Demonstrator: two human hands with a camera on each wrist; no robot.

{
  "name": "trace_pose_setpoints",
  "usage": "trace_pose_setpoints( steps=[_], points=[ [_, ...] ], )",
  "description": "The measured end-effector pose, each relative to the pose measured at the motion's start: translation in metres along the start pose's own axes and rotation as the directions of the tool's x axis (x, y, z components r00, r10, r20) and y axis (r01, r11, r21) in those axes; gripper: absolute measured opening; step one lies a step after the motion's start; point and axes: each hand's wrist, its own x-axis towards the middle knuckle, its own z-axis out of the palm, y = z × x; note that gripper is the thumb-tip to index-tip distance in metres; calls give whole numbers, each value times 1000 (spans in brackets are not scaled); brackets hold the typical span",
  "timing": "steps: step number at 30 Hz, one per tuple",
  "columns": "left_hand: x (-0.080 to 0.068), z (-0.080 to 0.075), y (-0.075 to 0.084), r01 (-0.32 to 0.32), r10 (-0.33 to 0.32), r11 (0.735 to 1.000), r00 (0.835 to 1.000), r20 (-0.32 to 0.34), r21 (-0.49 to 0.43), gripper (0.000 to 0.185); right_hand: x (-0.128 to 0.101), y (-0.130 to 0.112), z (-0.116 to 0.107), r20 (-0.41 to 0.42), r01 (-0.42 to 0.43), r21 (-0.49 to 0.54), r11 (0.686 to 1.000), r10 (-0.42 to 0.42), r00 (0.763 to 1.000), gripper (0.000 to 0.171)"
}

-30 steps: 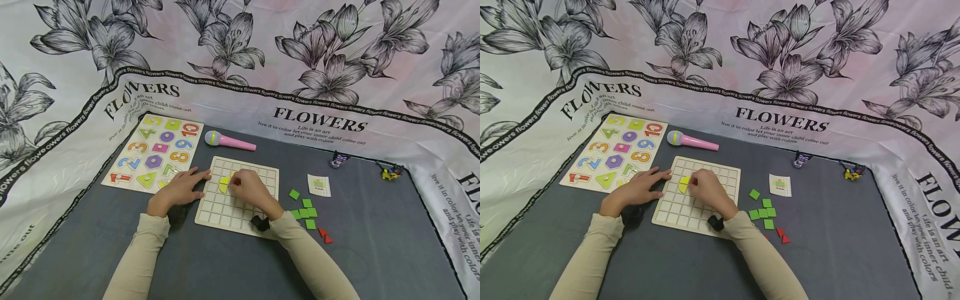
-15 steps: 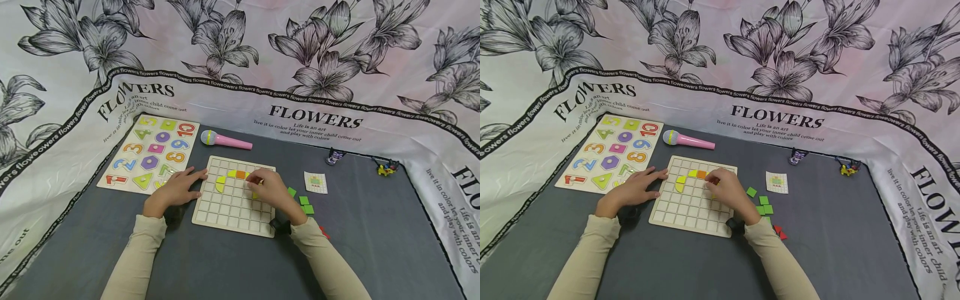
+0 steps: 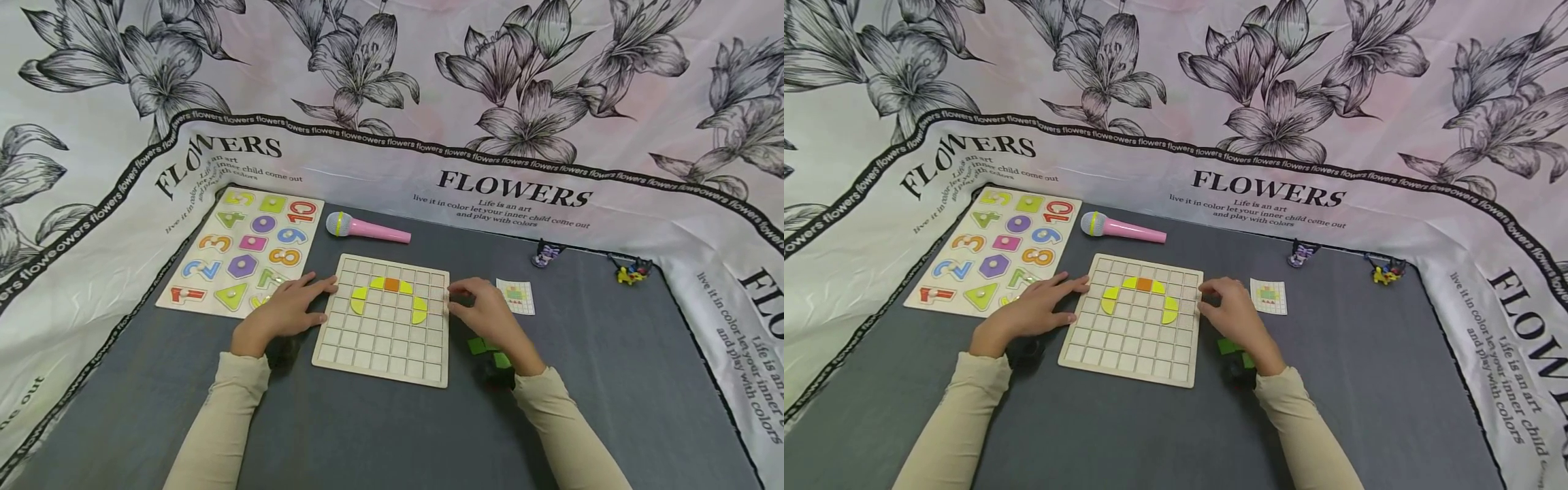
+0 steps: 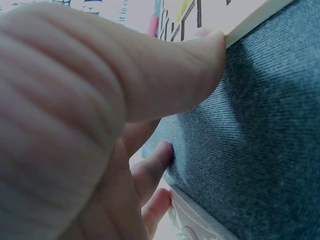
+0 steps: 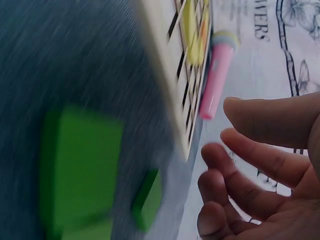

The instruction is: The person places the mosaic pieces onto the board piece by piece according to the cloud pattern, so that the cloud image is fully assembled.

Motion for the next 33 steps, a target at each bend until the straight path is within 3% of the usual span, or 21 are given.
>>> trace_pose_setpoints(
  steps=[5,13,22,33],
  points=[
    [0,0,1,7,-7,1000,1000,4,6,75,-4,11,-10,13,-44,-101,994,46,999,33],
    [-1,0,0,-23,23,1000,1000,-13,9,73,-9,17,-12,41,-23,-213,977,33,999,20],
    [0,0,0,-18,18,1000,1000,-15,2,70,-8,22,-9,29,-7,-168,986,12,1000,17],
    [2,0,0,13,-13,1000,1000,11,0,74,0,7,-4,-12,-21,-5,1000,21,1000,10]
  ],
)
